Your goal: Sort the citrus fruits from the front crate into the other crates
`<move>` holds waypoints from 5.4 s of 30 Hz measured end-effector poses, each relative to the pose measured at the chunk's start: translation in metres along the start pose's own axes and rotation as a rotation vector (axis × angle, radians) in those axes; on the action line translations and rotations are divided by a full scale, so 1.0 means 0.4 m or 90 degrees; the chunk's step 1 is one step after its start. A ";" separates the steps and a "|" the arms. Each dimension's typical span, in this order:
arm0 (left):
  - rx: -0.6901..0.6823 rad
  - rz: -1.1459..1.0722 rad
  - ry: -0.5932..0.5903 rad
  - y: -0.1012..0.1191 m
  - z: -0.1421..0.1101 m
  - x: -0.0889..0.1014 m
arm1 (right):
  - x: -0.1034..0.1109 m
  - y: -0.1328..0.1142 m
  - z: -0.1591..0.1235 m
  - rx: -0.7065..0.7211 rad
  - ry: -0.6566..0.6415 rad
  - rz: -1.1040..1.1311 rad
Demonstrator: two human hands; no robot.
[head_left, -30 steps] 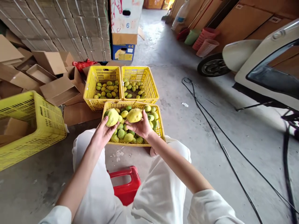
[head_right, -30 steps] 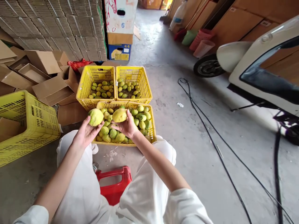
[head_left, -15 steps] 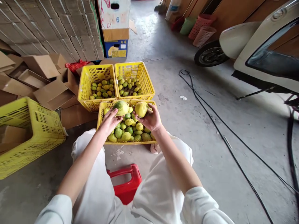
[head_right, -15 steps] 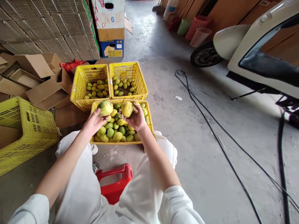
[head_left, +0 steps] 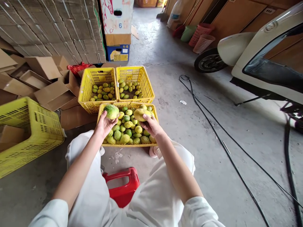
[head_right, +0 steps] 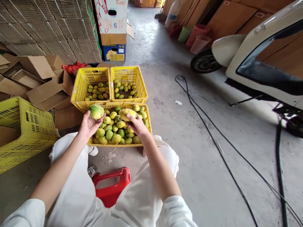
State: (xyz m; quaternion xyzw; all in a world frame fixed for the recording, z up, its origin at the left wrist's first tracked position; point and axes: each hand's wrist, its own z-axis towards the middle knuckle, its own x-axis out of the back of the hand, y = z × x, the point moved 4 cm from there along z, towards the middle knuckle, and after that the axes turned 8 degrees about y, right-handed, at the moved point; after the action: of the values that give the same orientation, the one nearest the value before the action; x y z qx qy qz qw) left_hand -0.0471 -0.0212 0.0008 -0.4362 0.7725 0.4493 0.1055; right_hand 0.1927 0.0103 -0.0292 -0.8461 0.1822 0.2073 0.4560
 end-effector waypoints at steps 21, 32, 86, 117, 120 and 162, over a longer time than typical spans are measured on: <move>0.051 0.067 -0.080 -0.064 0.008 -0.012 | -0.078 0.025 0.025 -0.105 -0.096 0.107; 0.033 0.012 -0.056 -0.056 0.006 -0.022 | -0.035 0.017 0.013 -0.068 -0.096 0.105; -0.034 0.112 -0.056 -0.063 0.062 -0.007 | -0.132 0.084 0.066 -0.138 -0.037 0.265; -0.046 0.211 -0.100 -0.047 0.104 0.084 | -0.112 0.089 0.045 -0.129 -0.087 0.211; -0.019 0.210 -0.076 -0.047 0.095 0.078 | -0.105 0.111 0.051 -0.133 -0.056 0.189; -0.030 0.305 -0.208 -0.063 0.068 0.004 | -0.015 0.041 0.019 -0.043 -0.068 -0.027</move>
State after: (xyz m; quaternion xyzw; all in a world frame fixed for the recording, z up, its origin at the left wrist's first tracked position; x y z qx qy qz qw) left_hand -0.0352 -0.0061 -0.0309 -0.1655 0.8156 0.5434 0.1097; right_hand 0.1782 0.0088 -0.0413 -0.8523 0.1324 0.2483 0.4408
